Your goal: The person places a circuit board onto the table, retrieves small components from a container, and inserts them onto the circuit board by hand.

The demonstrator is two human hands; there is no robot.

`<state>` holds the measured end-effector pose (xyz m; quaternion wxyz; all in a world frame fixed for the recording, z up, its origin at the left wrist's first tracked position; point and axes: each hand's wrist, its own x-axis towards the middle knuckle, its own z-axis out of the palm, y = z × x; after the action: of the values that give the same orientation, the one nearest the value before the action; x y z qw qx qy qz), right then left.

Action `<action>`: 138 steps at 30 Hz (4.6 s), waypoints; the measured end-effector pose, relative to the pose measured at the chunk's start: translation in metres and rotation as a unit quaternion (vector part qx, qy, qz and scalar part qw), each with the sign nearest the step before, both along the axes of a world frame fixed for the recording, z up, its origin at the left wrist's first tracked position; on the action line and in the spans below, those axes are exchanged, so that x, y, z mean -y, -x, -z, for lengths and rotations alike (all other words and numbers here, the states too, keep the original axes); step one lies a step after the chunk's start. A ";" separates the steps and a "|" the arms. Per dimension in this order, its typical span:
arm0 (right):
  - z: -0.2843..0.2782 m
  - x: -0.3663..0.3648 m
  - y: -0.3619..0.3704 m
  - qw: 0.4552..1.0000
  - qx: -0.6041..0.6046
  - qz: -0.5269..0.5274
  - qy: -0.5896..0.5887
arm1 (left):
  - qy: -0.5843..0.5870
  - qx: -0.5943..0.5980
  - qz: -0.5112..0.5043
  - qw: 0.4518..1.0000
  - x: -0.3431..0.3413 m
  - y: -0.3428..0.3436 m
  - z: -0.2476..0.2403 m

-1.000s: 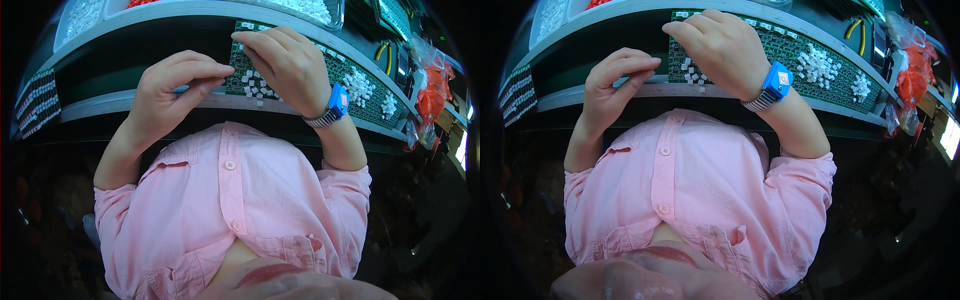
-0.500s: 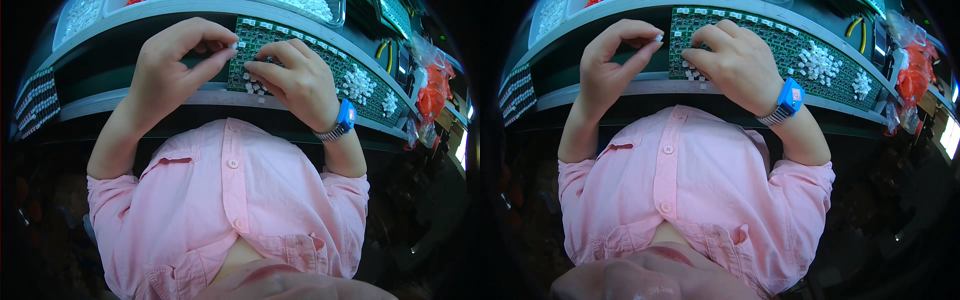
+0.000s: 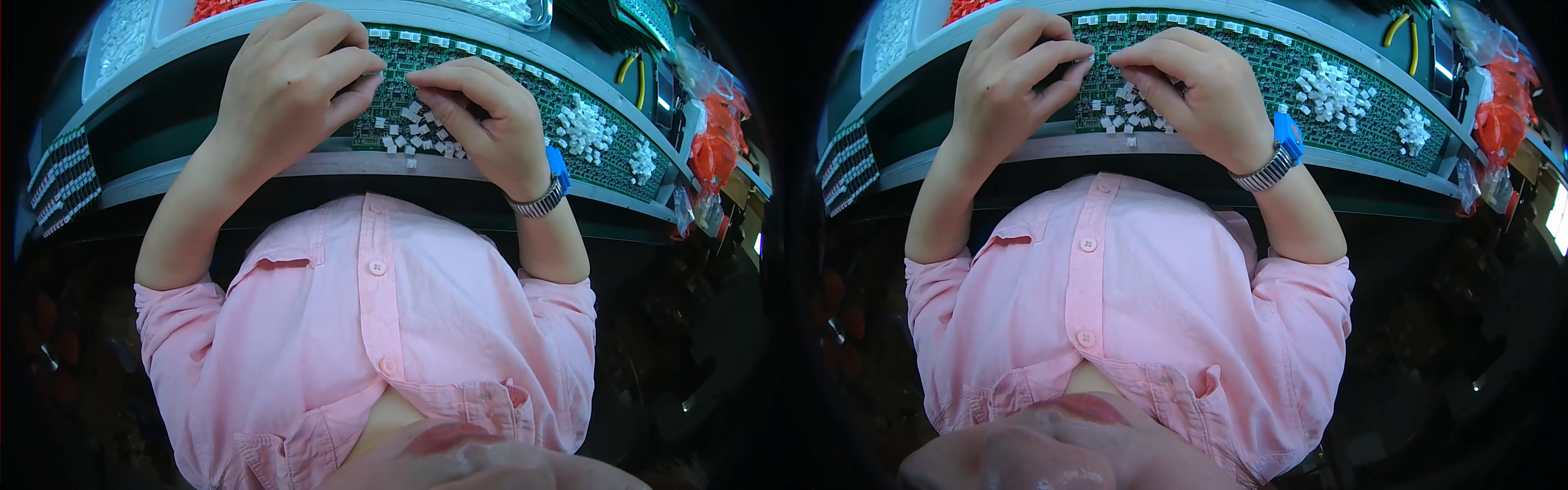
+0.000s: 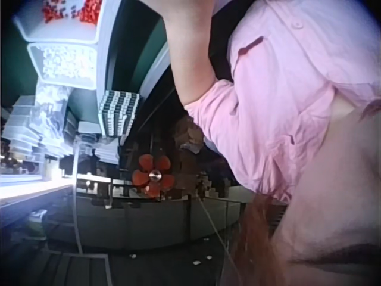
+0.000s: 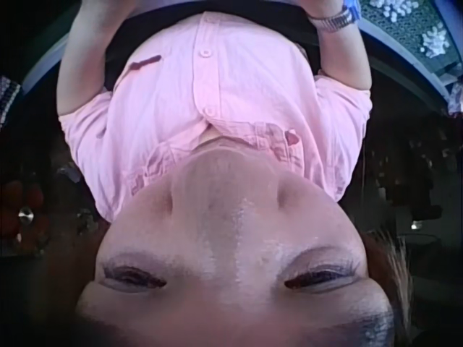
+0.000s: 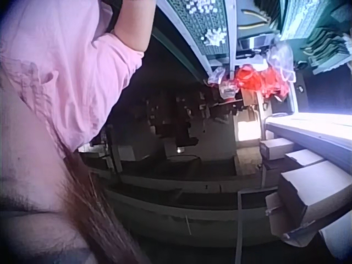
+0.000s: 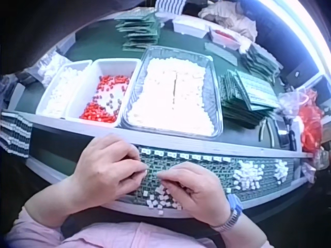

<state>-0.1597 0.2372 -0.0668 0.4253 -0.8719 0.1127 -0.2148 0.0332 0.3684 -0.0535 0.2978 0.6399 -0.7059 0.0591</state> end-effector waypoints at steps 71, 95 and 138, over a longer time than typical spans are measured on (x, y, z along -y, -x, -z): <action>-0.005 -0.002 0.014 0.992 0.039 0.015 0.120 | -0.024 -0.173 0.044 0.984 0.012 0.018 0.001; -0.007 0.016 0.016 0.997 0.004 0.006 0.072 | -0.099 -0.030 0.063 0.993 -0.003 0.026 -0.002; 0.001 0.007 0.039 0.992 -0.021 0.103 -0.067 | -0.005 -0.044 0.062 0.997 0.031 0.028 -0.007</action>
<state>-0.1986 0.2305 -0.0678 0.4557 -0.8295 0.2250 -0.2314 0.0048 0.3369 -0.0469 0.3288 0.5984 -0.7306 0.0086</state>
